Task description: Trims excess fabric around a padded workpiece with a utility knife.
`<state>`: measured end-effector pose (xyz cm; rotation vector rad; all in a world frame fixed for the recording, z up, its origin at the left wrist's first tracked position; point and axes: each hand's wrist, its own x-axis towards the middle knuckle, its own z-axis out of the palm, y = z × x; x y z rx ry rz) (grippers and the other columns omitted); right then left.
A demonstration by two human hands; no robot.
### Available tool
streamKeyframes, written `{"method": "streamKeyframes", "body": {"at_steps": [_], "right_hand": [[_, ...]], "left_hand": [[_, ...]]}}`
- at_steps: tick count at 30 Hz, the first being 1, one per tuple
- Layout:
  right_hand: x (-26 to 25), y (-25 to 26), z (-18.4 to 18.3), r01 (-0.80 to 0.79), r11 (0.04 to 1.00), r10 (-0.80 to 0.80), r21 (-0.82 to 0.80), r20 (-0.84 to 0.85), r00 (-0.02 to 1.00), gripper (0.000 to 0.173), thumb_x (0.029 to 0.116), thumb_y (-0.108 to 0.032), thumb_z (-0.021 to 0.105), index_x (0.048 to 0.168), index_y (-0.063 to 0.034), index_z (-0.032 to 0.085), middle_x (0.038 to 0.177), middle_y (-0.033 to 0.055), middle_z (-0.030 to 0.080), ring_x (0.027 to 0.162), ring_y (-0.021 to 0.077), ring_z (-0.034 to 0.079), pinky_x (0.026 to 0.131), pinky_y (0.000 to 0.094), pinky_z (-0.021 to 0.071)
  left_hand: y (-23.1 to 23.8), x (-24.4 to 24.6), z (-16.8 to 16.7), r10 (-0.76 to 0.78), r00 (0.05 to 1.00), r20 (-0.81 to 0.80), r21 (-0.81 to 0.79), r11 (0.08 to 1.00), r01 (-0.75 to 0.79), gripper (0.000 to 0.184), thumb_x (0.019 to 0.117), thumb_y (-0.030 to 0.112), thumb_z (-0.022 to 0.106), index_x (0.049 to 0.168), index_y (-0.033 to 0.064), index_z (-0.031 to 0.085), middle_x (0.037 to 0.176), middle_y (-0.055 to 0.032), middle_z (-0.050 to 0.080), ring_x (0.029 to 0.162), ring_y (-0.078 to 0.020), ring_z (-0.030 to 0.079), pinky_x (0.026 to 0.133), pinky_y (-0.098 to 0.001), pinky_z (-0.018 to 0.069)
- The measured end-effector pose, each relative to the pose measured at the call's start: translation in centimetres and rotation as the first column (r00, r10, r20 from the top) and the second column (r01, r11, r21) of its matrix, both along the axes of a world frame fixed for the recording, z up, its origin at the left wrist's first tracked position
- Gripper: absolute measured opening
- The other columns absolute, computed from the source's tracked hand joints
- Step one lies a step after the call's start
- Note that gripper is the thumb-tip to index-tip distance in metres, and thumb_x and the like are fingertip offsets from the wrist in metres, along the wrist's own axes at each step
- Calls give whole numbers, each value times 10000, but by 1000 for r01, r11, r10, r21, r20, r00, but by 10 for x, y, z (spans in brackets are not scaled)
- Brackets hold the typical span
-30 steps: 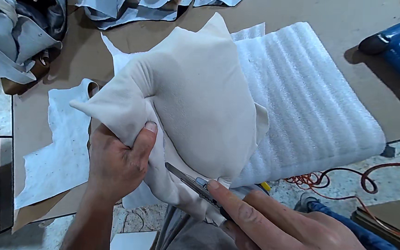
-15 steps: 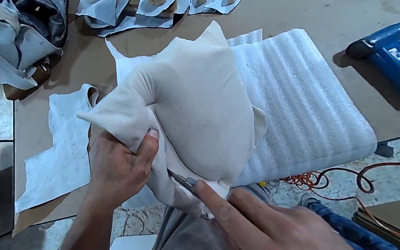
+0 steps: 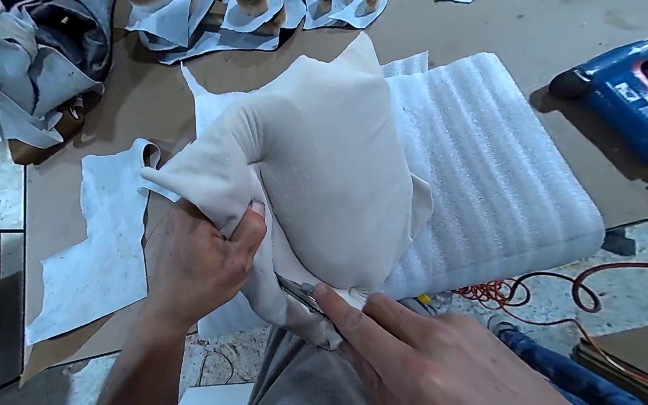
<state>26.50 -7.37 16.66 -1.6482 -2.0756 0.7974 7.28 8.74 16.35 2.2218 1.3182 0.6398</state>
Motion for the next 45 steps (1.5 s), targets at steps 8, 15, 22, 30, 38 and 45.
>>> {"method": "streamKeyframes", "body": {"at_steps": [8,15,22,30,38,45], "right_hand": [[15,-4,-4,-28,999,27,30,11,1000,385,1035,-174,521,1397,-111,637,776,120,613,501,266,548,394,384,382],[21,-2,-24,2,981,-8,194,28,1000,365,1037,-189,508,1367,-174,664,736,65,579,482,213,513,376,345,346],[37,0,-22,73,968,-73,239,-8,997,357,1044,-218,524,1374,-199,658,781,61,607,525,195,542,398,329,365],[50,2,-29,141,935,-124,326,-71,990,365,1023,-187,531,1362,-193,667,772,46,591,516,175,516,393,311,346],[60,-1,-44,131,922,-94,364,-116,989,376,1022,-188,524,1373,-190,657,753,30,567,506,159,497,389,302,338],[71,-8,-49,111,916,-72,386,-115,991,379,1028,-180,512,1381,-218,647,764,26,582,532,159,520,404,304,356]], "left_hand": [[4,7,7,-6,1000,-30,-22,1000,5,116,928,308,619,977,207,645,759,127,656,651,55,636,533,-157,529],[10,17,15,0,995,-97,-26,1000,-2,138,940,348,620,932,216,657,730,105,658,608,31,623,493,-179,491],[14,58,29,130,971,-199,50,991,-122,414,911,607,593,1008,208,640,738,73,647,637,-54,634,532,-344,505],[31,97,36,23,962,-270,147,989,17,309,937,497,590,979,197,653,827,74,634,768,-22,630,663,-307,508],[27,108,39,23,954,-299,154,988,25,324,931,516,591,987,203,649,829,81,630,776,-12,629,665,-301,507],[23,115,45,9,944,-330,168,985,49,334,934,521,583,994,198,648,835,70,635,784,-24,632,671,-315,506]]}}
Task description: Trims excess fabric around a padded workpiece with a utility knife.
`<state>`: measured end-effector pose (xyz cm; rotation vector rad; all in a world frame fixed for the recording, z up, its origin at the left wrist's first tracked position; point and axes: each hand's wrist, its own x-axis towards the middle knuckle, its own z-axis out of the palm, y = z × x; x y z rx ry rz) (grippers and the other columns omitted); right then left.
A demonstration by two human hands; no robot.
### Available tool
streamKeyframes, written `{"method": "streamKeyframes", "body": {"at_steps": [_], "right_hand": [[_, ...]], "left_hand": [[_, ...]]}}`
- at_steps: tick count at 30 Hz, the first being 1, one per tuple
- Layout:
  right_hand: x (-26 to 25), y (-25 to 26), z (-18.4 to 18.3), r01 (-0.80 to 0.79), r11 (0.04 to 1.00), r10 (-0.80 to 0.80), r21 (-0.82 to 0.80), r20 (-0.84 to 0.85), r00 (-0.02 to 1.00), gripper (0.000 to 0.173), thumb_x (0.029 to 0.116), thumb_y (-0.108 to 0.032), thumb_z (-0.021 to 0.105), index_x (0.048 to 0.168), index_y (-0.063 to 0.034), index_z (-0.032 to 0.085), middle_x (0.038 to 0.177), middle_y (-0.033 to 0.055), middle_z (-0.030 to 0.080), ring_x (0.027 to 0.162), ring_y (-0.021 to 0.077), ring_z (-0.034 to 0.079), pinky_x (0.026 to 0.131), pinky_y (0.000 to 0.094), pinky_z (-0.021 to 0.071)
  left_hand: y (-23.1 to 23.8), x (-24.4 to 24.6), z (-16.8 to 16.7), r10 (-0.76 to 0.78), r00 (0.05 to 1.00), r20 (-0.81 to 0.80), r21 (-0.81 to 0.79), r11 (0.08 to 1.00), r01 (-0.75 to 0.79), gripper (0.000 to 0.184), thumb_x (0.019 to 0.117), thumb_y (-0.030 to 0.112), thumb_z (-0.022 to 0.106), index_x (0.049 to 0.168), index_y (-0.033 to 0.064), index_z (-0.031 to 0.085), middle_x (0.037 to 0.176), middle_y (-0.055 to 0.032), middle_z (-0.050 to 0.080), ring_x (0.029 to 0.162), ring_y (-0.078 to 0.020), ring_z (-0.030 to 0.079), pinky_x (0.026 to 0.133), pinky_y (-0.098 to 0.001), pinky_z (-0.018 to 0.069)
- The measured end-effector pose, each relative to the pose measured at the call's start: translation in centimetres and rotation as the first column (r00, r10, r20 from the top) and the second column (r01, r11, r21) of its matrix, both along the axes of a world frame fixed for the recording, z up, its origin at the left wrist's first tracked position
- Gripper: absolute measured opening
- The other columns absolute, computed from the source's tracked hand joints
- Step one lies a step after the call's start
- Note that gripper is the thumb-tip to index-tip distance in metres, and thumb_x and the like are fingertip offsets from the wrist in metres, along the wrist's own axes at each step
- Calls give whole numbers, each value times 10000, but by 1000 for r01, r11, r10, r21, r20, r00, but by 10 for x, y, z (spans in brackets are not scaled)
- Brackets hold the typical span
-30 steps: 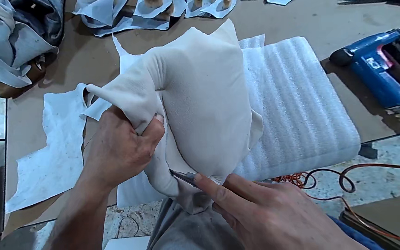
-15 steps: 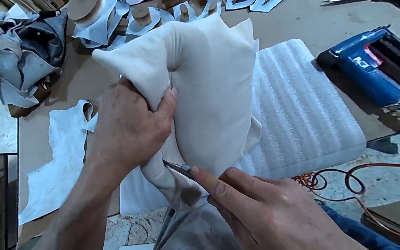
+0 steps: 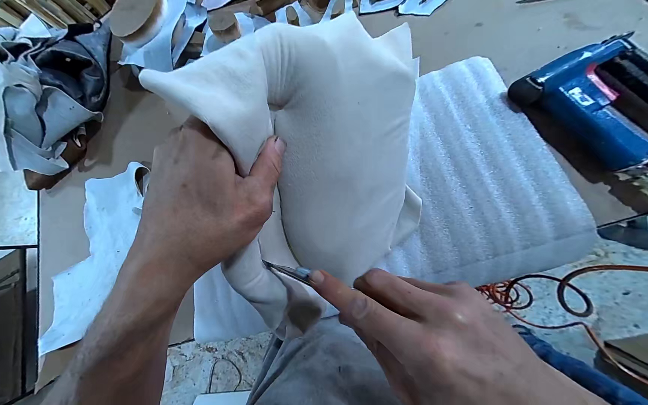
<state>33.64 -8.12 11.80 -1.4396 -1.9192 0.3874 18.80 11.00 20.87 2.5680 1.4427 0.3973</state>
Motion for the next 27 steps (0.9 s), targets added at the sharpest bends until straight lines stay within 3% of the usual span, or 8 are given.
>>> {"method": "streamKeyframes", "body": {"at_steps": [16,20,27], "right_hand": [[10,6,-16,-33,999,32,37,20,999,405,1024,-163,503,1401,-241,631,775,9,582,547,153,527,413,299,371],[15,3,-17,-37,999,36,33,29,999,407,1031,-171,503,1415,-244,618,773,18,572,547,160,520,415,302,369],[17,3,-19,-24,999,22,38,47,999,415,1028,-156,506,1414,-254,621,776,13,564,551,156,513,419,303,362]], "left_hand": [[7,5,1,22,1000,-7,-27,999,-23,365,917,548,588,1020,202,638,858,75,639,793,-20,636,684,-319,518],[4,4,2,11,1000,1,-18,1000,-11,342,962,517,594,1018,182,636,833,49,651,766,-31,648,665,-302,522],[9,9,2,1,1000,-7,-8,1000,-1,364,920,539,587,1024,193,630,857,69,636,799,-20,634,686,-312,513]]}}
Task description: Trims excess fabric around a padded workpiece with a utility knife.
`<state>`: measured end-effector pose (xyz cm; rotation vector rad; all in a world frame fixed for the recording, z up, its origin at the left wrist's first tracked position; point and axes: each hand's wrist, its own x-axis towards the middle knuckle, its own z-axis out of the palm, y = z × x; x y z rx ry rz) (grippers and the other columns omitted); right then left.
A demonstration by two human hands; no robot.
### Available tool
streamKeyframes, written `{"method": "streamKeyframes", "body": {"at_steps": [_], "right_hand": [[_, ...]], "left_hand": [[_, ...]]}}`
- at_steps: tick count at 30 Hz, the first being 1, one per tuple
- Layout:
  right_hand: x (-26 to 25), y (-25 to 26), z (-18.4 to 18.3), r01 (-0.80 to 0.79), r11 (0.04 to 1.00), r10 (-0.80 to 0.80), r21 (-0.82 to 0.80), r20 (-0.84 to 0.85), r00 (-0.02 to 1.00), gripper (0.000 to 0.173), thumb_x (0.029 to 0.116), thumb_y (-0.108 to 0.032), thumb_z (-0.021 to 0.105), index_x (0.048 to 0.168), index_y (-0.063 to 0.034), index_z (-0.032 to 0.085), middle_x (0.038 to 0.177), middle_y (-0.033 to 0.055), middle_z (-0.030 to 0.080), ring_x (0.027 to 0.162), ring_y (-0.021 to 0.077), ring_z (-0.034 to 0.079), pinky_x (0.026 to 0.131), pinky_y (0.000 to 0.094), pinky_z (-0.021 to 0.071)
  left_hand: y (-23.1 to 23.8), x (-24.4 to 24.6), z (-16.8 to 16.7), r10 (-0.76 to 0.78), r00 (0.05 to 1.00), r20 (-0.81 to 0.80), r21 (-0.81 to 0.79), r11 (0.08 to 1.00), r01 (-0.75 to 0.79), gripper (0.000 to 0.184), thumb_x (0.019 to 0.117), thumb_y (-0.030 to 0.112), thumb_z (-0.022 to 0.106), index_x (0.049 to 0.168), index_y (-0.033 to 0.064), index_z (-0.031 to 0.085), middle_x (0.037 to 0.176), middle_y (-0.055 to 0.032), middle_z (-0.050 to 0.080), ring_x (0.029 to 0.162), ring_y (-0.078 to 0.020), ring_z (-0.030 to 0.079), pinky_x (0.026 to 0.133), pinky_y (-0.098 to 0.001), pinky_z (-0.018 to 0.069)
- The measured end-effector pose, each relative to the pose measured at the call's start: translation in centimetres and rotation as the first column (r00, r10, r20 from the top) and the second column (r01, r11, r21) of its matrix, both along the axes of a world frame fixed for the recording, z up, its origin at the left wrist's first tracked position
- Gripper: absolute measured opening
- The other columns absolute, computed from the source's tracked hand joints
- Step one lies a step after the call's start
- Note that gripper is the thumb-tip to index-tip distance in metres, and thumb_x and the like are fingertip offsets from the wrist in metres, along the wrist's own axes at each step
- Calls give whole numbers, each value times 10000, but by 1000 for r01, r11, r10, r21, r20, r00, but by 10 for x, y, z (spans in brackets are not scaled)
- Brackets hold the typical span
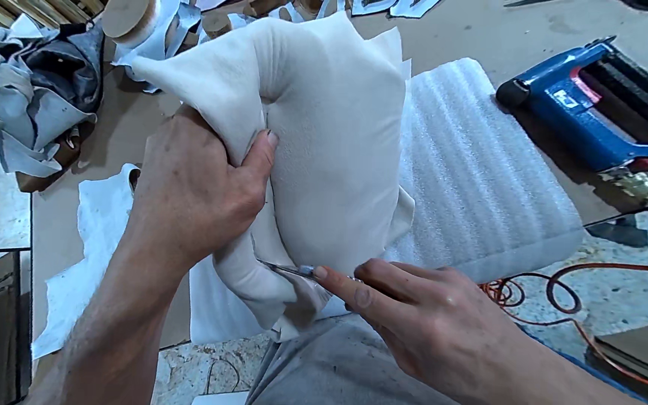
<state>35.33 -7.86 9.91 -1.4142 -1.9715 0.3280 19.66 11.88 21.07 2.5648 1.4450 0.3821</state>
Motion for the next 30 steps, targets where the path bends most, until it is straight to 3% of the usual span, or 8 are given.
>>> {"method": "streamKeyframes", "body": {"at_steps": [7,30], "right_hand": [[-1,-3,-5,10,1000,-10,-5,4,1000,424,1016,-149,516,1410,-263,622,783,12,576,555,158,526,421,304,377],[3,-8,-12,33,999,-34,11,58,998,439,1001,-116,527,1396,-273,635,827,19,596,591,159,543,443,305,394]], "left_hand": [[0,0,-1,-7,1000,9,-2,1000,7,404,914,546,597,1083,179,628,909,54,652,845,-28,647,728,-328,532],[-1,-4,-6,5,1000,20,9,1000,-5,414,905,554,595,1067,174,628,903,37,644,844,-51,643,721,-349,521]]}}
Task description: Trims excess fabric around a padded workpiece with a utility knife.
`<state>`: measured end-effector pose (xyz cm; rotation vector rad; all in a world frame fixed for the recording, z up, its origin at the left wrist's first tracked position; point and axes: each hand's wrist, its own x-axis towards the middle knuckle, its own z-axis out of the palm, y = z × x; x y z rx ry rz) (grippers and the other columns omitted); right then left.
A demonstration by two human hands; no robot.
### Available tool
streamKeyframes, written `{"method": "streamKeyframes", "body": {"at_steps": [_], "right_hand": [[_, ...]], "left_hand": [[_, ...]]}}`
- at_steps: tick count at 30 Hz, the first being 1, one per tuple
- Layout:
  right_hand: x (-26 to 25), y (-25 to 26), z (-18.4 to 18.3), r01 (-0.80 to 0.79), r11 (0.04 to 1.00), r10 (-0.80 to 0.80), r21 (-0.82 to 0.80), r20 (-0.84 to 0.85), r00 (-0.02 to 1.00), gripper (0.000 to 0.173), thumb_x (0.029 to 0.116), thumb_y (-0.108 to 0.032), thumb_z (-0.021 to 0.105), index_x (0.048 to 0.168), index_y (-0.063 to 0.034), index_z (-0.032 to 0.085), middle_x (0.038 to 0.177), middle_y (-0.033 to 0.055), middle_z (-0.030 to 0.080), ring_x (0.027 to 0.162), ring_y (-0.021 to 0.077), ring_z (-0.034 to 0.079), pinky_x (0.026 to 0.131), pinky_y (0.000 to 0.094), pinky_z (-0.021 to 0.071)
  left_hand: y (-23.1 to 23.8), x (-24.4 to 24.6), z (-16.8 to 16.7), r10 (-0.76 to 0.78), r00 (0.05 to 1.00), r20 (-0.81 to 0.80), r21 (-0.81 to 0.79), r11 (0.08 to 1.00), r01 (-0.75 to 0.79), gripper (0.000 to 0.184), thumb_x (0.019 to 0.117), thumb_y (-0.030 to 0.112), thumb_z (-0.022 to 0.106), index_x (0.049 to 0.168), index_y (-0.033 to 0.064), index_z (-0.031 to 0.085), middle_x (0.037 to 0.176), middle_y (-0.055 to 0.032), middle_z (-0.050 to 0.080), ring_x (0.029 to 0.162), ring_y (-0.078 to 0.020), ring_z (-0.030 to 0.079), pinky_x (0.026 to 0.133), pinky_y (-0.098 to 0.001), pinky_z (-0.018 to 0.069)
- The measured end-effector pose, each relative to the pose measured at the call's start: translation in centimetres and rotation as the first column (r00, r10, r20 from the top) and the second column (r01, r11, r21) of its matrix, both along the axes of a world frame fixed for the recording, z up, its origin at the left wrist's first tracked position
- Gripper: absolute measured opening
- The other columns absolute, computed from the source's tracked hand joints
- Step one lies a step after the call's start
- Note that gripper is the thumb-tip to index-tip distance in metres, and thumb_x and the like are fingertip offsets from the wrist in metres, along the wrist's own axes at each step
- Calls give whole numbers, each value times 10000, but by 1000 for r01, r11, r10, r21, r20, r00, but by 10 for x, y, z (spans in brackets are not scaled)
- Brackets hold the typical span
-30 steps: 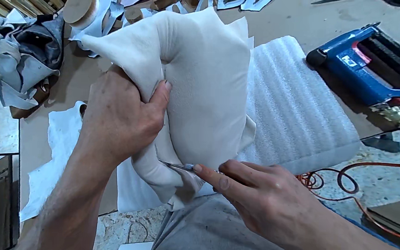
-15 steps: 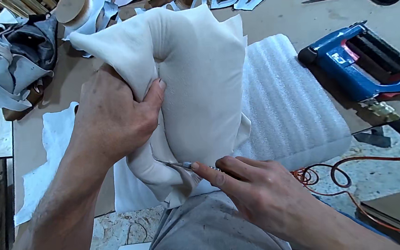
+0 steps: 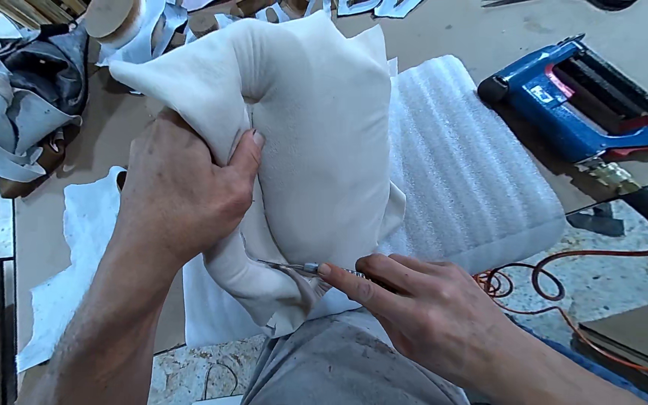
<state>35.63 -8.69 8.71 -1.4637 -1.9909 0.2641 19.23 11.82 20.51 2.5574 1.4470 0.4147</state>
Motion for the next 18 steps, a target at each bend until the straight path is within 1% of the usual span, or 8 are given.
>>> {"method": "streamKeyframes", "body": {"at_steps": [3,5,7,10,13,16,18], "right_hand": [[-6,2,-3,6,1000,-6,-5,3,1000,454,988,-109,531,1394,-277,643,835,21,598,592,163,548,440,304,398],[-4,-1,-2,11,1000,-11,-9,9,1000,456,994,-109,526,1403,-280,632,823,21,591,591,167,543,442,307,396],[-3,-4,-3,25,1000,-25,-8,11,1000,449,1005,-115,517,1410,-277,625,806,24,582,584,171,529,442,311,378],[-8,-2,-5,43,999,-42,-17,11,999,460,982,-109,527,1394,-278,642,821,18,597,579,163,543,432,305,394],[-8,-8,-6,67,997,-67,-24,0,998,456,996,-114,525,1410,-277,628,804,25,586,580,170,534,440,312,385],[-9,-13,-10,90,995,-90,-29,5,996,458,989,-115,523,1404,-272,632,805,24,594,582,168,541,436,310,390],[-12,-12,-11,103,994,-104,-34,-1,995,451,983,-114,536,1392,-271,641,804,20,589,577,163,542,433,307,397]], "left_hand": [[1,-1,-2,-3,1000,-1,-4,1000,3,415,910,553,595,1060,168,637,905,25,649,849,-68,646,723,-371,519],[2,-1,-2,6,1000,-2,-9,1000,-6,420,908,551,594,1068,165,632,907,24,646,850,-68,646,724,-372,519],[2,-1,-2,19,1000,4,-12,1000,-19,412,903,550,597,1060,170,629,888,30,644,828,-60,646,701,-364,524],[3,-2,-4,15,1000,20,-23,1000,-15,413,895,549,609,1069,175,634,898,34,650,835,-52,648,713,-358,527],[4,-2,-4,9,1000,21,-20,1000,-9,428,897,547,607,1091,166,624,903,30,650,840,-53,649,716,-354,531],[4,-3,-6,9,1000,18,-9,1000,-9,417,900,554,597,1061,171,635,891,28,648,826,-62,648,697,-365,522],[4,-2,-6,2,1000,10,-8,1000,-2,423,907,554,591,1068,165,635,905,21,649,842,-65,646,716,-369,520]]}}
